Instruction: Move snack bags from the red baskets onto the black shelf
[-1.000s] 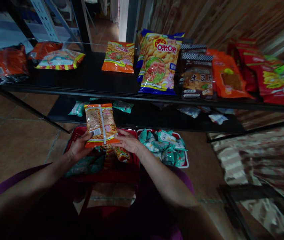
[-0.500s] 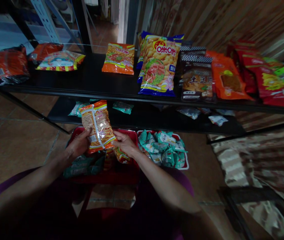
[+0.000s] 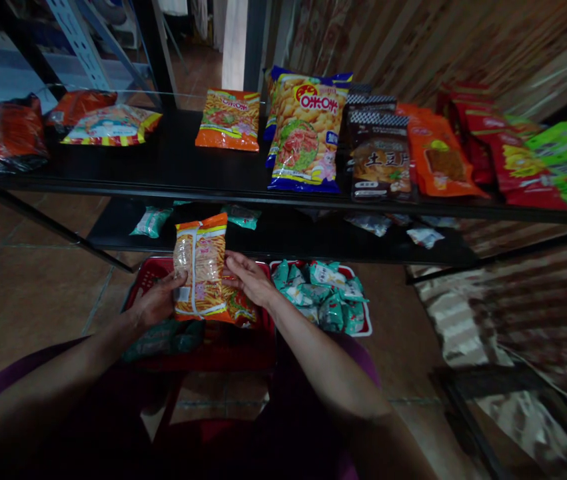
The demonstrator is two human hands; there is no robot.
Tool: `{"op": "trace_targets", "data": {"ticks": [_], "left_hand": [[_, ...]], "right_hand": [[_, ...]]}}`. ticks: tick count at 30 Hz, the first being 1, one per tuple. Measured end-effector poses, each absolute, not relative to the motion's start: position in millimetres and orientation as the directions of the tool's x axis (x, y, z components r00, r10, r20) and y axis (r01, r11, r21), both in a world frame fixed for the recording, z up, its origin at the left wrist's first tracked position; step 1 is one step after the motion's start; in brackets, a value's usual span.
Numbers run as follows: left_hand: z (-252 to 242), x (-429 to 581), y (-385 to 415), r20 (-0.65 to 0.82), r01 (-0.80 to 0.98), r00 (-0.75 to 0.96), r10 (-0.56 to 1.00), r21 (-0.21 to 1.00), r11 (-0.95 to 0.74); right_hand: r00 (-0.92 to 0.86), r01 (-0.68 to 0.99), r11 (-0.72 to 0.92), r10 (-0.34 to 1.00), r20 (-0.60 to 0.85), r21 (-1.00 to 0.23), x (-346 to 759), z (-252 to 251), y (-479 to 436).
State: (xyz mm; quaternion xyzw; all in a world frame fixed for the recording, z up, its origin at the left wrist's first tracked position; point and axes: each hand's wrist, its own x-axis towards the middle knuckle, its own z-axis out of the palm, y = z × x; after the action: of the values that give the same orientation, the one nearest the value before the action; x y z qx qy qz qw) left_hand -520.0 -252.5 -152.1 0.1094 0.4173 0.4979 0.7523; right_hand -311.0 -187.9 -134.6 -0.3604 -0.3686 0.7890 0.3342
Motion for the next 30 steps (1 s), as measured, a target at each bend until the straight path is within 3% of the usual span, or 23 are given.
{"op": "trace_targets", "data": {"ticks": [11, 16, 24, 30], "left_hand": [[-150.0, -506.9, -260.9, -0.580, -0.572, 0.196, 0.791, 0.587, 0.572], [-150.2, -504.0, -261.3, -0.581, -0.559, 0.214, 0.786, 0.586, 0.586], [-150.2, -505.1, -263.7, -0.553, -0.553, 0.195, 0.810, 0.620, 0.556], [-153.6, -504.6, -265.3, -0.571, -0.530, 0.187, 0.799, 0.626, 0.572]], "right_hand": [[-0.330, -0.162, -0.326, 0.907, -0.260, -0.931, -312.7, -151.8, -181.5], [-0.235, -0.190, -0.316, 0.934, -0.270, -0.929, -313.7, -153.8, -181.6], [-0.264, -0.223, -0.319, 0.929, -0.258, -0.921, -315.2, -143.1, -181.2], [-0.186, -0.222, -0.325, 0.940, -0.288, -0.919, -311.2, -140.2, -174.3]]}}
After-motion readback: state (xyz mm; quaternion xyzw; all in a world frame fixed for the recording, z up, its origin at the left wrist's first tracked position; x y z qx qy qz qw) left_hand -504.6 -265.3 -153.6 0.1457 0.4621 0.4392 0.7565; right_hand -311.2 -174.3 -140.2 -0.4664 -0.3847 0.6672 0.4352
